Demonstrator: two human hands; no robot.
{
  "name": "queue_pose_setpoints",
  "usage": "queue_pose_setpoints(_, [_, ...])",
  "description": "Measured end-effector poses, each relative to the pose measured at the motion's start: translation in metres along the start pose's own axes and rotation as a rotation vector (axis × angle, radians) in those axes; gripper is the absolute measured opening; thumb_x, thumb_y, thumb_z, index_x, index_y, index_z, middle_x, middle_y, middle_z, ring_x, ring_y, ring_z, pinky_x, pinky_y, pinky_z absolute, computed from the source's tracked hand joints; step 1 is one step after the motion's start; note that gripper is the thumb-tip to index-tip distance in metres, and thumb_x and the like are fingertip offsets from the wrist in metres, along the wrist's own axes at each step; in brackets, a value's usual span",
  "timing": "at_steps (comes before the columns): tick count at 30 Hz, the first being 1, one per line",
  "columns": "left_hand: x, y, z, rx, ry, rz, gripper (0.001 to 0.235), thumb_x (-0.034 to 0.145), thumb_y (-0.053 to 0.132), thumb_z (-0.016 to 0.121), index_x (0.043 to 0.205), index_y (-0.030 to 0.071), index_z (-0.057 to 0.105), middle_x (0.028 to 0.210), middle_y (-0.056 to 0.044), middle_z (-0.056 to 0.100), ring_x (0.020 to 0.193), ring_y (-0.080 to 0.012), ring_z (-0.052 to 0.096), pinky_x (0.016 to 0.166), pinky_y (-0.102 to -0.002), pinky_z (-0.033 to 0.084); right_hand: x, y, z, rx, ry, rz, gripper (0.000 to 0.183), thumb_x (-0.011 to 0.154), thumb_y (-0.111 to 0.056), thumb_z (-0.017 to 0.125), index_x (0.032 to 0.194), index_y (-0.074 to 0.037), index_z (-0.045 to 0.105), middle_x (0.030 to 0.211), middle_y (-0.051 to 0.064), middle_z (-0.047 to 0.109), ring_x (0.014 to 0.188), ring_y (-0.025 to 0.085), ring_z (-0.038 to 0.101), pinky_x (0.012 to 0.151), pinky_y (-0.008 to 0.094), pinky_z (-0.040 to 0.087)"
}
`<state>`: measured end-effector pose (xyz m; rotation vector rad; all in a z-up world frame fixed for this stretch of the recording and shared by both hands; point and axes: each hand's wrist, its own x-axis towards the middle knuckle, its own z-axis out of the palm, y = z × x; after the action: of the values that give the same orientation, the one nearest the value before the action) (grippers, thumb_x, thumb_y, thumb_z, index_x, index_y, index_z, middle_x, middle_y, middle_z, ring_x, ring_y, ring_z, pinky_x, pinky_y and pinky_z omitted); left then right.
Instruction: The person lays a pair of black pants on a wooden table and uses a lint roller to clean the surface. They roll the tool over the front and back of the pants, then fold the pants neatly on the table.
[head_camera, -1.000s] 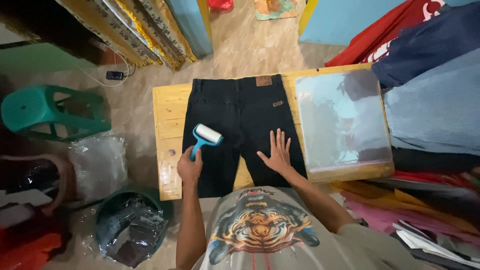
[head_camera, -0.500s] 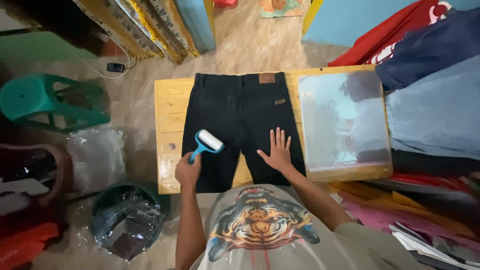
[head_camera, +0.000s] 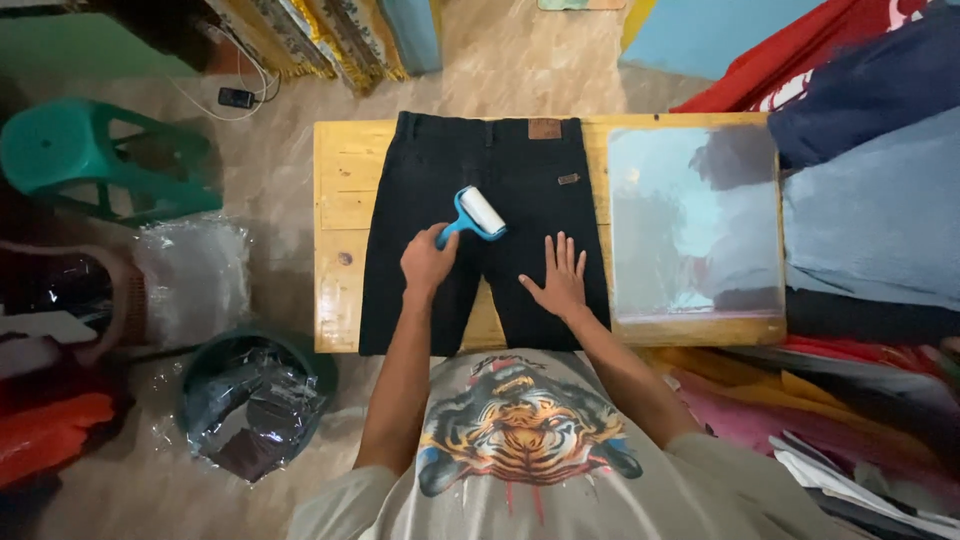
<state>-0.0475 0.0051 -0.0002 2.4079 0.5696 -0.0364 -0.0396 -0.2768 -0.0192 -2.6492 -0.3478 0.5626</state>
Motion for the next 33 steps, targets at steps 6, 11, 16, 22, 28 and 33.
queue_pose_setpoints(6, [-0.030, -0.053, -0.046, 0.069, 0.027, -0.125, 0.036, 0.095, 0.049, 0.065, 0.120, 0.026, 0.076, 0.099, -0.012, 0.073, 0.097, -0.0412, 0.071, 0.088, -0.054, 0.056, -0.003, 0.018, 0.004, 0.022, 0.015, -0.051, 0.088, 0.102, -0.057, 0.050, 0.167, -0.013, 0.011, 0.172, 0.018, 0.000, 0.158, 0.038, 0.002, 0.124, 0.063, -0.001])
queue_pose_setpoints(11, [-0.055, -0.098, -0.073, 0.105, 0.148, -0.232, 0.035, 0.091, 0.054, 0.067, 0.114, 0.029, 0.078, 0.096, -0.012, 0.074, 0.096, -0.0416, 0.072, 0.089, -0.056, 0.056, -0.010, 0.029, 0.002, -0.005, 0.014, -0.053, 0.082, 0.104, -0.052, 0.048, 0.167, -0.014, 0.013, 0.173, 0.015, 0.004, 0.159, 0.036, 0.005, 0.125, 0.062, 0.000])
queue_pose_setpoints(16, [-0.053, -0.113, -0.058, -0.001, 0.486, -0.165, 0.035, 0.098, 0.038, 0.068, 0.120, 0.012, 0.074, 0.096, -0.021, 0.072, 0.090, -0.0471, 0.070, 0.080, -0.059, 0.055, -0.010, 0.028, -0.004, 0.044, 0.062, -0.012, 0.082, 0.105, -0.049, 0.049, 0.166, -0.010, 0.012, 0.172, 0.020, 0.005, 0.157, 0.040, 0.008, 0.124, 0.064, 0.003])
queue_pose_setpoints(22, [-0.057, -0.125, -0.051, -0.100, 0.565, -0.234, 0.038, 0.109, 0.041, 0.056, 0.130, 0.012, 0.065, 0.103, -0.020, 0.071, 0.094, -0.0451, 0.071, 0.081, -0.057, 0.056, -0.016, 0.024, -0.016, 0.142, 0.163, 0.163, 0.079, 0.102, -0.043, 0.056, 0.164, -0.008, 0.020, 0.169, 0.023, 0.016, 0.156, 0.040, 0.019, 0.124, 0.061, 0.014])
queue_pose_setpoints(28, [-0.066, -0.158, -0.016, -0.094, 0.540, -0.294, 0.037, 0.113, 0.045, 0.046, 0.128, 0.016, 0.064, 0.098, -0.010, 0.072, 0.087, -0.0377, 0.072, 0.079, -0.050, 0.056, -0.052, 0.010, -0.030, 0.062, 0.225, 0.097, 0.076, 0.098, -0.038, 0.065, 0.160, -0.009, 0.033, 0.162, 0.026, 0.029, 0.147, 0.046, 0.034, 0.115, 0.066, 0.028])
queue_pose_setpoints(33, [-0.077, -0.122, 0.013, -0.159, 0.473, -0.020, 0.032, 0.112, 0.025, 0.046, 0.131, 0.003, 0.059, 0.114, -0.023, 0.067, 0.109, -0.0454, 0.064, 0.105, -0.057, 0.041, -0.053, 0.005, 0.004, 0.023, 0.073, -0.093, 0.086, 0.098, -0.050, 0.060, 0.164, -0.009, 0.023, 0.167, 0.030, 0.013, 0.152, 0.052, 0.015, 0.117, 0.072, 0.011])
